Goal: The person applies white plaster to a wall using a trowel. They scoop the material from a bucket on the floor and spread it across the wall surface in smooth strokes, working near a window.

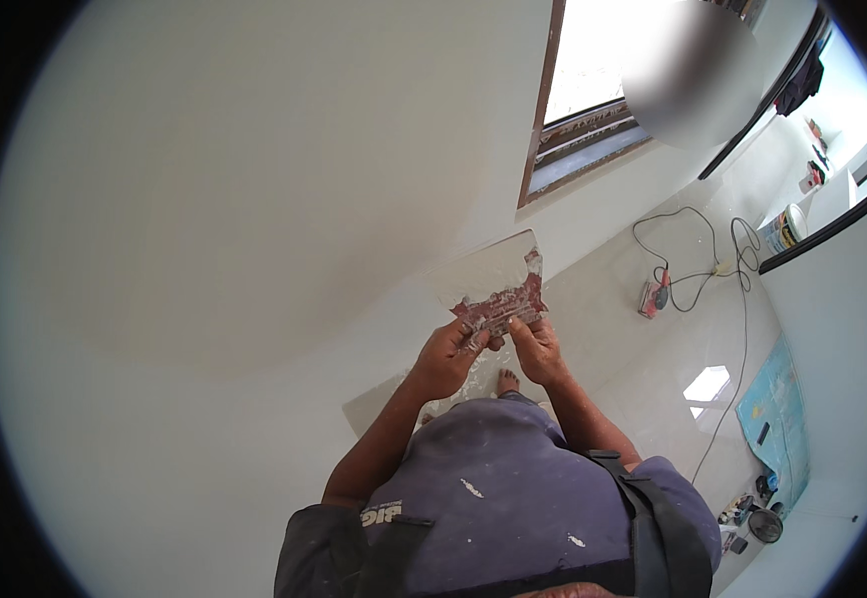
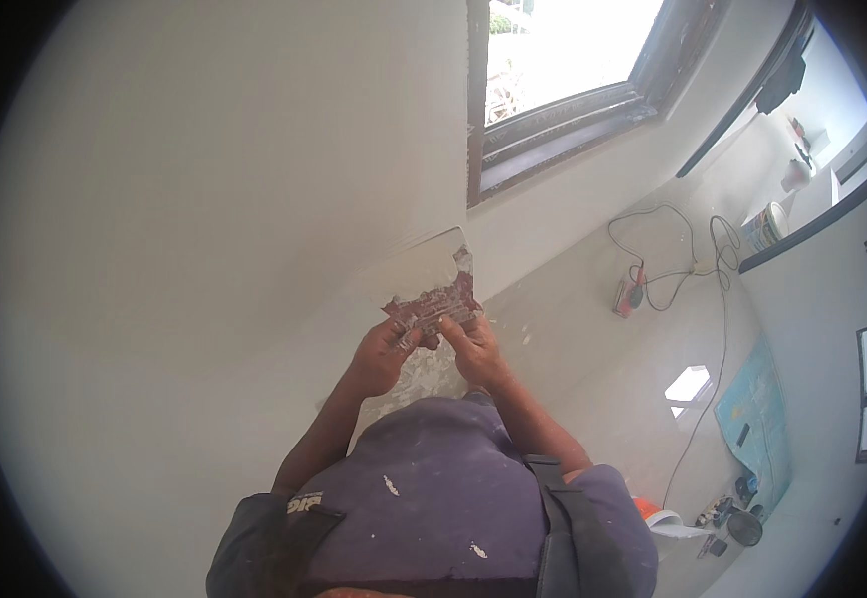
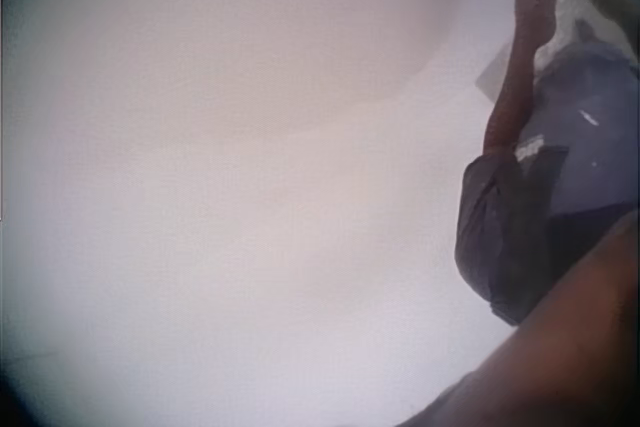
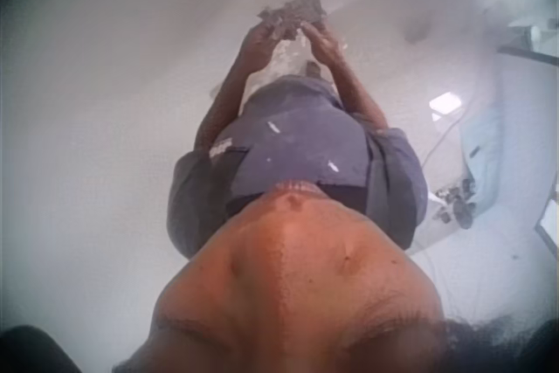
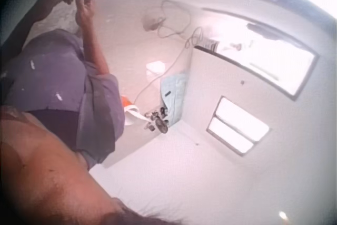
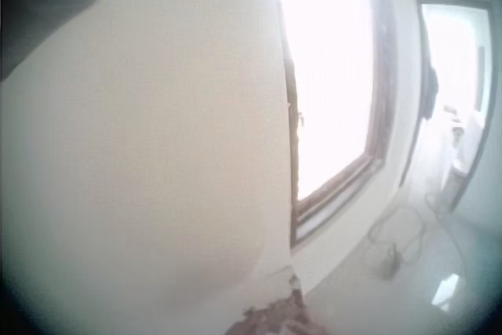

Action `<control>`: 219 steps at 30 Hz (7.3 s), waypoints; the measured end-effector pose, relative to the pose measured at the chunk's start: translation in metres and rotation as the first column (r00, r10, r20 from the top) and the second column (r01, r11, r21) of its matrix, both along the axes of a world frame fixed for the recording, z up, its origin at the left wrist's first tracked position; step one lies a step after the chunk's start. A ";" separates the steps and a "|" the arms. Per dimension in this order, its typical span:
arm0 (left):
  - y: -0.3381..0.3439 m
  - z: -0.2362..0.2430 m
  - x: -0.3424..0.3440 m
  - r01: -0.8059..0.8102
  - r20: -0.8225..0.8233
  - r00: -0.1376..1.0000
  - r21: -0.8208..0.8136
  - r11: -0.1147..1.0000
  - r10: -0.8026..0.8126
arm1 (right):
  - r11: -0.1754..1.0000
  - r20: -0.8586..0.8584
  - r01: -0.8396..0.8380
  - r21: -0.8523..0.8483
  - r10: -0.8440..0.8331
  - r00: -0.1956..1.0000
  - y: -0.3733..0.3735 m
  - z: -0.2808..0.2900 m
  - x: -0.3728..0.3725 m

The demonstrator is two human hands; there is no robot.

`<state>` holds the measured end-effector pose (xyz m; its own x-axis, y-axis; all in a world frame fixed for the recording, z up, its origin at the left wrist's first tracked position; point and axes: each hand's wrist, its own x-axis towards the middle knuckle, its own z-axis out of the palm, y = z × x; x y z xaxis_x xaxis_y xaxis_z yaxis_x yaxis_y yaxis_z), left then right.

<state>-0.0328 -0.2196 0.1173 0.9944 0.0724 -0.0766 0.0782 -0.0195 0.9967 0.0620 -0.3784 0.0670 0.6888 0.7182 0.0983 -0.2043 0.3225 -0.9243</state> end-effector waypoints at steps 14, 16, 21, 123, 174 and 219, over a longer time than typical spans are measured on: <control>0.032 -0.141 -0.037 0.138 -0.320 0.943 0.142 0.980 -0.087 | 0.625 0.801 0.515 0.587 -0.540 -0.258 -0.005 0.230 0.126; 0.035 -0.181 -0.047 0.143 -0.406 0.913 0.227 0.963 -0.040 | 0.636 0.706 0.344 0.690 -0.491 -0.510 0.005 0.281 0.139; 0.051 -0.269 -0.077 0.258 -0.496 0.868 0.399 0.880 -0.029 | 0.701 0.767 0.348 0.622 -0.456 -0.451 0.047 0.387 0.158; 0.126 -0.399 -0.284 0.006 -0.622 0.732 0.413 0.911 0.278 | 0.647 0.946 0.753 -0.122 -0.152 0.285 0.113 -0.020 0.047; 0.026 -0.157 -0.192 -0.351 -0.744 0.491 0.308 0.884 0.454 | 0.680 0.678 0.667 -0.305 -0.336 0.653 -0.006 0.114 0.077; 0.014 0.094 -0.199 -0.064 -0.649 0.678 0.416 0.907 0.346 | 0.677 0.743 0.694 -0.247 -0.327 0.584 0.032 0.354 0.168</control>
